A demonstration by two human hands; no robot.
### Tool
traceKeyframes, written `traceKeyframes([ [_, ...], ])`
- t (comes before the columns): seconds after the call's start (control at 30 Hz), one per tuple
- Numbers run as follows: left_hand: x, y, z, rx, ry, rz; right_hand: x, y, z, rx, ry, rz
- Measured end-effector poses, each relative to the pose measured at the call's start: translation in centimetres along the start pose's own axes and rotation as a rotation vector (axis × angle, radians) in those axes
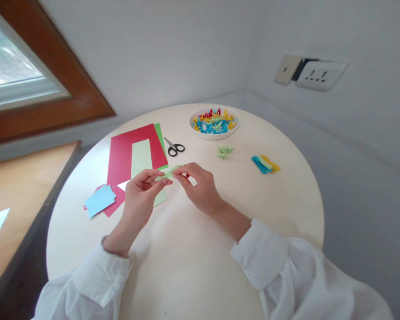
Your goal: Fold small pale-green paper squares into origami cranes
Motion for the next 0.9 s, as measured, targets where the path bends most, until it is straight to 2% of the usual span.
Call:
traceKeyframes([
  [0.3, -0.8, -0.1, 0.1, 0.008, 0.022, 0.065, -0.4, -0.3, 0.2, -0.015, 0.054, 0.054],
  [0.53, -1.1, -0.4, 0.3, 0.017, 0.103, 0.160, -0.7, -0.5, 0.3, -0.023, 0.107, 0.045],
  [0.9, -1.3, -0.5, 0.3, -0.003, 0.140, 0.181, -1.0, -0.4, 0.2, -0.037, 0.180, 0.113],
])
Point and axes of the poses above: each hand's wrist, its own z-axis away from the middle knuckle, its own y-axis out of the back of the hand, x = y × z, the point moved 9 cm from there along -z, towards the middle knuckle, and after that the axes turned 2 degrees about -y, right-handed, at the moved point
